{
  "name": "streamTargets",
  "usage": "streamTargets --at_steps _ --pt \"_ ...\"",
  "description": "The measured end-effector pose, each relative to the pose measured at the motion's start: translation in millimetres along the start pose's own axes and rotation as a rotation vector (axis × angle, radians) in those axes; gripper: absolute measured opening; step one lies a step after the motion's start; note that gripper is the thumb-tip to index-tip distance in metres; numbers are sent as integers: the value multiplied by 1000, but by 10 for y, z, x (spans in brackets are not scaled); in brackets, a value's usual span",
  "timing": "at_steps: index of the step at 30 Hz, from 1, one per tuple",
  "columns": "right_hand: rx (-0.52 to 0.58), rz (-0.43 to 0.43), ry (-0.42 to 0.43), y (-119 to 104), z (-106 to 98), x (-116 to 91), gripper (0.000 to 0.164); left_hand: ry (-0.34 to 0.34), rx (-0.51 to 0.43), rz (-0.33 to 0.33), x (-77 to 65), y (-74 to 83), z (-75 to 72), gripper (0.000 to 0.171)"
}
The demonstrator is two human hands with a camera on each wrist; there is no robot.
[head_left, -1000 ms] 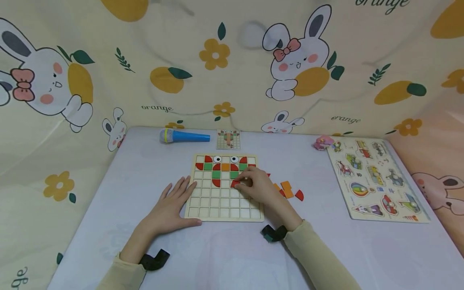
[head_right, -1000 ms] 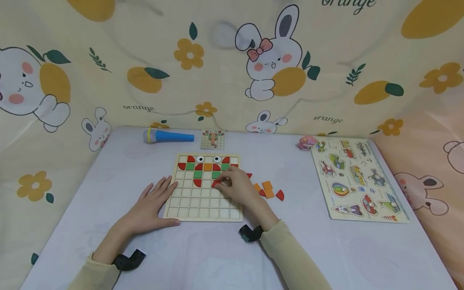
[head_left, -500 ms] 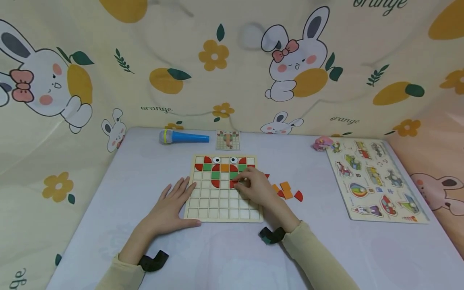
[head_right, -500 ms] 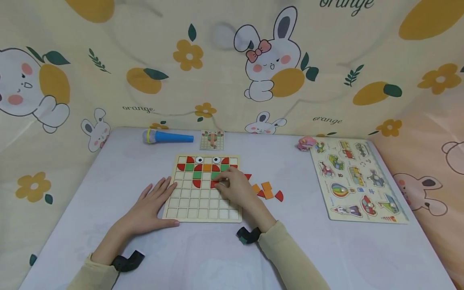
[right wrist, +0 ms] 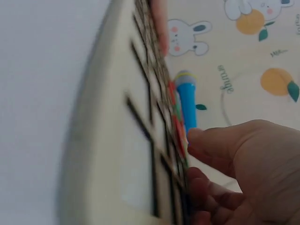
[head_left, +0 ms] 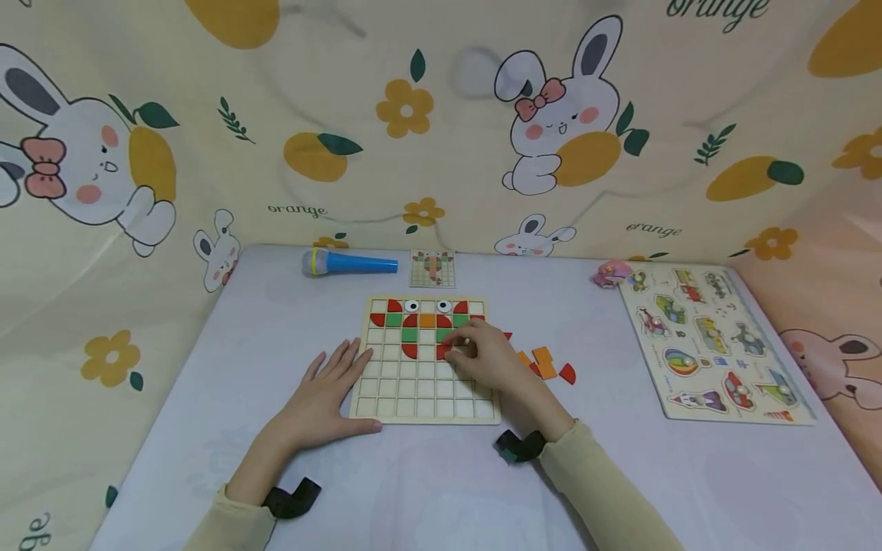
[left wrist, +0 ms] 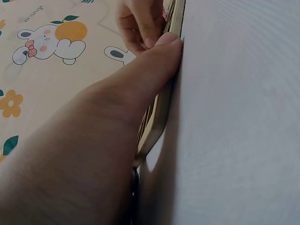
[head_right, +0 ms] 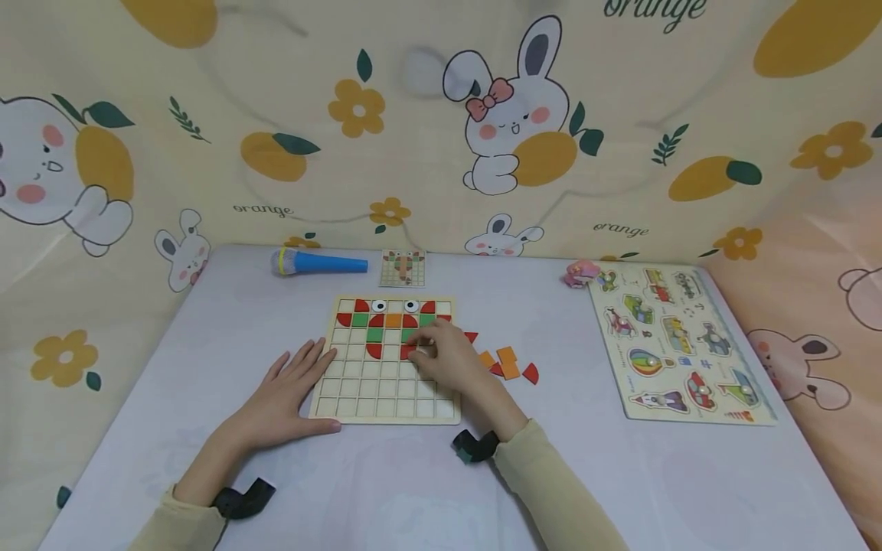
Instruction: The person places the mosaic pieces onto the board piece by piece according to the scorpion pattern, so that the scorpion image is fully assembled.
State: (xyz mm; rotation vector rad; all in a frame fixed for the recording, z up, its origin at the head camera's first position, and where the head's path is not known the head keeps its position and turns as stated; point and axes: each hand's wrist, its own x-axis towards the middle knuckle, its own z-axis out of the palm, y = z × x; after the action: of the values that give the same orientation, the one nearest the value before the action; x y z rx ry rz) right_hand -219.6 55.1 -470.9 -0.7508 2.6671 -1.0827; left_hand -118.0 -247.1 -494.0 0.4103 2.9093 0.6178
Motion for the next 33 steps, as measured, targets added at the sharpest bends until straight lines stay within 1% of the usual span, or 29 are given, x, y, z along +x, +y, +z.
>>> streamTargets --at_steps 3,5,9,12,14,15,17,20,22,24,26,28,33 --pt "25 4 -12 -24 -46 -2 19 -4 2 -2 8 8 10 120" --pt "23 7 -15 -38 -59 13 18 -6 4 -2 17 12 20 120" --pt "-19 -13 -4 -92 -72 96 18 -10 1 5 38 24 48 121" --pt "-56 -18 25 -130 -136 164 21 -11 -3 10 55 36 74 121" --pt "-72 4 49 -122 -220 179 22 -13 -3 10 67 47 87 121" --pt "-72 32 61 -102 -273 168 24 -13 -2 10 72 52 93 121" --pt "-81 79 86 -18 -395 118 26 -13 -1 10 80 62 102 122" --pt "-82 138 105 217 -597 -28 27 -12 1 9 82 64 108 122" --pt "-97 157 99 403 -722 -154 28 -10 7 9 75 59 98 122" --pt "-108 174 75 580 -824 -288 30 -9 7 7 67 45 76 122" --pt "-127 171 43 730 -891 -413 30 -4 12 6 55 30 46 122" --pt "-129 146 28 858 -928 -518 29 1 11 3 45 11 25 121" --pt "-69 64 29 1060 -925 -699 24 0 -1 -6 12 -33 30 122"
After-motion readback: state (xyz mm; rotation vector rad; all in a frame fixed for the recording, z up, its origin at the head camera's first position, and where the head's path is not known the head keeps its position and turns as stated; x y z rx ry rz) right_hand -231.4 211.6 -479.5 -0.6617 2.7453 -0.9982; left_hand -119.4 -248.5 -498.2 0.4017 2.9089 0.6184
